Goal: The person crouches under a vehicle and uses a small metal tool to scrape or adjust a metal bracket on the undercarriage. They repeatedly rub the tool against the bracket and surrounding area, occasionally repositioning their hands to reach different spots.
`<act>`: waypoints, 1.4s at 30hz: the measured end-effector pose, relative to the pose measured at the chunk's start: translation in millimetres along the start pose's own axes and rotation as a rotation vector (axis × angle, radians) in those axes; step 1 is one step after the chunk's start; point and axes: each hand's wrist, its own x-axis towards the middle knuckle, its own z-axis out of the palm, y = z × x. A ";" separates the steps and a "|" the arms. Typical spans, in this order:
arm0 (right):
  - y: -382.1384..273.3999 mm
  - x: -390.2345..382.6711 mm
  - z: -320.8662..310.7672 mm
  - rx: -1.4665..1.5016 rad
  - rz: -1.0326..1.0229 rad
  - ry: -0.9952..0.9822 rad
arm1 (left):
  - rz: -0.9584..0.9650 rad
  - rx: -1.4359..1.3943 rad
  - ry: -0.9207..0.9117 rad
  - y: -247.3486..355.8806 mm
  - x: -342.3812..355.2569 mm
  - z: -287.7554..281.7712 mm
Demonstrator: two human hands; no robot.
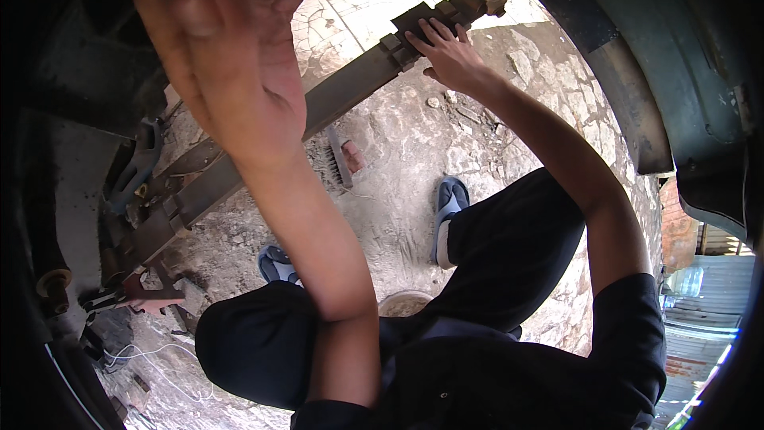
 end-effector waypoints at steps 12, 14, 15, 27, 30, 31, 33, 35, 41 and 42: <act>-15.9 0.0 -0.6 -0.053 0.041 -0.042 | -0.128 -0.280 0.060 -5.4 -7.1 -10.3; -16.5 -0.7 -0.6 -0.021 0.007 -0.064 | -0.117 -0.267 0.082 -3.8 -5.9 -7.8; -10.3 -0.4 -3.0 -0.018 -0.014 -0.061 | -0.102 -0.230 0.121 -5.4 -6.6 -1.0; 1.6 -4.0 1.4 -0.118 0.013 -0.038 | -0.163 -0.511 -0.003 -8.1 -13.3 -11.0; -8.1 2.5 -7.4 -0.055 0.014 -0.087 | -0.207 -0.383 0.189 2.4 -10.2 4.4; -6.9 2.6 -9.8 -0.013 -0.001 -0.097 | -0.228 -0.302 0.289 6.4 -8.7 10.6; 1.8 1.1 -9.4 -0.006 -0.003 -0.050 | -0.180 -0.317 0.227 1.4 -9.6 4.3; 5.2 -2.0 3.0 -0.103 0.034 0.008 | -0.162 -0.346 0.199 -1.2 -10.1 3.7; -1.1 -2.1 -9.7 0.035 -0.029 -0.084 | -0.159 -0.340 0.183 1.0 -12.2 2.1; 1.7 -0.6 -6.7 -0.033 -0.009 -0.047 | -0.150 -0.343 0.174 -0.3 -12.3 2.2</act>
